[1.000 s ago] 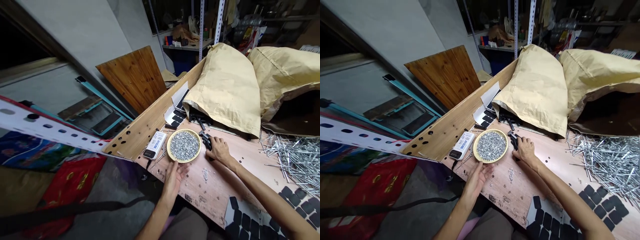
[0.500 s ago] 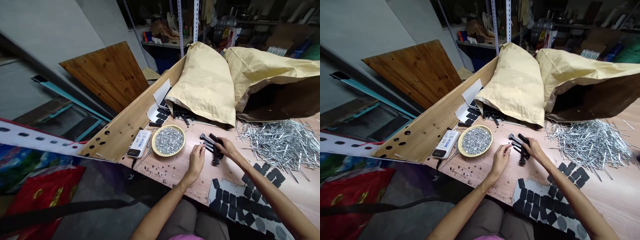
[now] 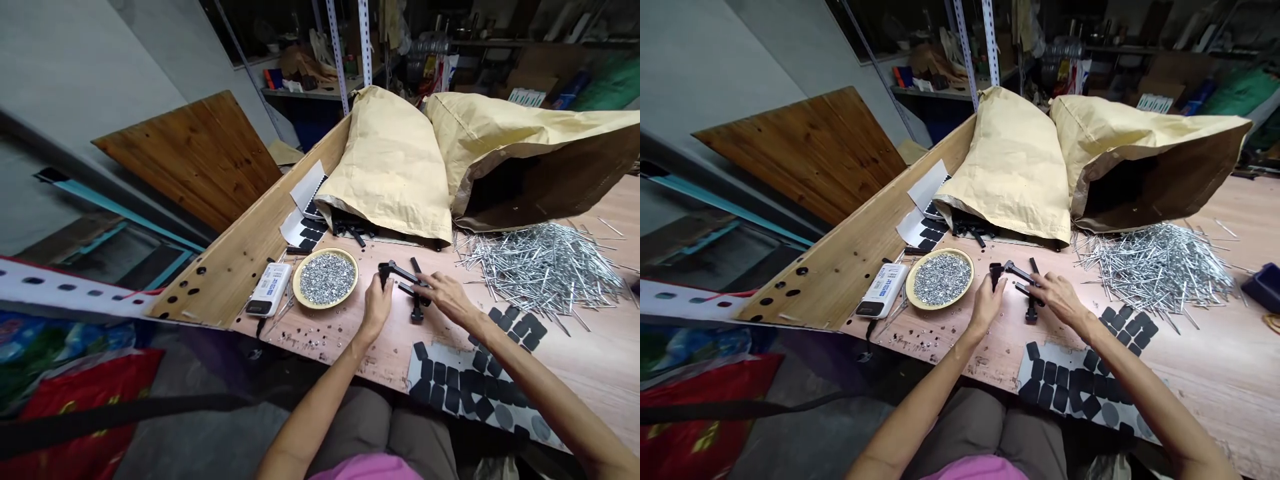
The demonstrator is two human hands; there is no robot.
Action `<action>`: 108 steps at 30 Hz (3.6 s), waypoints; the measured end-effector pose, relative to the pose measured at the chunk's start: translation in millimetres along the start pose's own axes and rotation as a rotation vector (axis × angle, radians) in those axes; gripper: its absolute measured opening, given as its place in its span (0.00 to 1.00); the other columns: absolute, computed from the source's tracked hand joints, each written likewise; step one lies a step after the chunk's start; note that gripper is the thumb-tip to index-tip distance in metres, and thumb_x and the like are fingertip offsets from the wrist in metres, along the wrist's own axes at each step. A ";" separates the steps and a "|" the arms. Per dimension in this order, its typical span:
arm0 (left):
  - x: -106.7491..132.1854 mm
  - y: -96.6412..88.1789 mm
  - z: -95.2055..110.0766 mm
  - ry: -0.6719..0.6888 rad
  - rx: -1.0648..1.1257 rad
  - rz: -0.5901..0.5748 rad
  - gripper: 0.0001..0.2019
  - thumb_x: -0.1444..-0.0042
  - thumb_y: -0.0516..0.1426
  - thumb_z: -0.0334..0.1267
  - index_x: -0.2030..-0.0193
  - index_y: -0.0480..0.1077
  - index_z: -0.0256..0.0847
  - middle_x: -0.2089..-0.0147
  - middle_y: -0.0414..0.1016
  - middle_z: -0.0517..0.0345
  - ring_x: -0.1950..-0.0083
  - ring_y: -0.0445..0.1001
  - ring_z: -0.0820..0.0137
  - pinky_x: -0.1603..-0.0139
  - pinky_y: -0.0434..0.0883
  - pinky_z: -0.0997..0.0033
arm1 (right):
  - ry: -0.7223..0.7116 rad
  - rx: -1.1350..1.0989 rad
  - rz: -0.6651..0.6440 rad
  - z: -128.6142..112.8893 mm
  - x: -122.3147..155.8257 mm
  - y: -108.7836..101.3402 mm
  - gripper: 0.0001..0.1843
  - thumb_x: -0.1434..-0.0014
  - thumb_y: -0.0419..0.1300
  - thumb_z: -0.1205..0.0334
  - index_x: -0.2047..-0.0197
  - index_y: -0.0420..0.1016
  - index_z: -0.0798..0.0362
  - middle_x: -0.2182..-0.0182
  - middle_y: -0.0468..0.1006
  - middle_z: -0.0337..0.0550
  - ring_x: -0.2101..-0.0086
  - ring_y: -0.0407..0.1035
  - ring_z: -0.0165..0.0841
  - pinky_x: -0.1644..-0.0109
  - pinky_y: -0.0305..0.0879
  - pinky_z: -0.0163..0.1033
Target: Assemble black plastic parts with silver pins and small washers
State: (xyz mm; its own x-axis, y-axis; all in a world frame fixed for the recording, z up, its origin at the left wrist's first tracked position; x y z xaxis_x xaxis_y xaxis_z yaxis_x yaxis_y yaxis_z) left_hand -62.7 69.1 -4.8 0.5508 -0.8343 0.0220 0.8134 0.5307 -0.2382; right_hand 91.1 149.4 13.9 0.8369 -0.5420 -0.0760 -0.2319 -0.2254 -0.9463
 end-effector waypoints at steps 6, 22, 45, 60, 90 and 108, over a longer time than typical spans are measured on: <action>21.6 -7.3 -14.5 -0.363 0.561 -0.021 0.20 0.51 0.60 0.42 0.52 0.69 0.35 0.80 0.59 0.70 0.81 0.59 0.80 0.78 0.59 0.80 | -0.069 -0.002 0.041 0.4 8.7 10.6 0.15 0.37 0.48 0.68 0.53 0.74 0.50 0.54 0.75 0.49 0.59 0.70 0.37 0.56 0.67 0.43; 21.7 -5.2 -16.4 -0.409 0.769 -0.026 0.17 0.60 0.67 0.43 0.68 0.68 0.36 0.76 0.68 0.66 0.76 0.72 0.76 0.65 0.70 0.71 | 0.403 0.164 -0.030 -18.6 -58.4 14.3 0.12 0.38 0.53 0.63 0.59 0.77 0.55 0.59 0.75 0.54 0.58 0.70 0.42 0.59 0.67 0.42; 38.3 15.4 -1.2 -0.689 1.195 -0.149 0.18 0.60 0.69 0.36 0.60 0.74 0.38 0.66 0.78 0.55 0.63 0.77 0.69 0.58 0.72 0.69 | 0.272 -0.564 0.705 -54.3 15.5 2.5 0.06 0.41 0.58 0.58 0.68 0.68 0.51 0.71 0.74 0.42 0.69 0.70 0.34 0.66 0.70 0.41; 34.4 17.7 -12.7 -0.822 1.023 -0.163 0.09 0.60 0.66 0.30 0.71 0.71 0.34 0.75 0.74 0.58 0.74 0.74 0.73 0.65 0.72 0.70 | 0.547 -0.066 0.277 13.9 -59.7 6.2 0.23 0.46 0.56 0.73 0.46 0.68 0.52 0.59 0.76 0.50 0.61 0.72 0.41 0.59 0.68 0.43; 41.3 34.3 1.0 -0.236 0.434 -0.005 0.13 0.65 0.68 0.31 0.68 0.76 0.39 0.66 0.80 0.55 0.59 0.77 0.63 0.56 0.70 0.69 | 0.096 0.164 0.341 17.8 75.0 -61.4 0.16 0.34 0.48 0.59 0.54 0.76 0.48 0.65 0.77 0.45 0.65 0.64 0.36 0.61 0.59 0.41; 55.3 50.4 6.3 -0.106 0.354 -0.287 0.10 0.64 0.66 0.31 0.72 0.74 0.41 0.75 0.75 0.62 0.71 0.72 0.69 0.68 0.66 0.75 | 0.043 0.205 -0.086 -12.8 74.4 -70.5 0.06 0.42 0.59 0.67 0.71 0.73 0.52 0.72 0.74 0.44 0.69 0.66 0.34 0.68 0.60 0.39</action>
State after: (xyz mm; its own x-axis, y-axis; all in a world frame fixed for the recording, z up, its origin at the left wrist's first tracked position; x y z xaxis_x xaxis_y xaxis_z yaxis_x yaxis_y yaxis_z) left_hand 9.9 50.7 -9.4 0.2955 -0.9447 0.1423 0.9392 0.3145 0.1378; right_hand 163.4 114.6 79.0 0.8262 -0.5631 0.0169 -0.0513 -0.1051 -0.9931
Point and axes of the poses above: each hand's wrist, its own x-axis away from the middle knuckle, its own y-axis out of the palm, z = x × y, the point moved 2 cm from there along -x, towards the middle knuckle
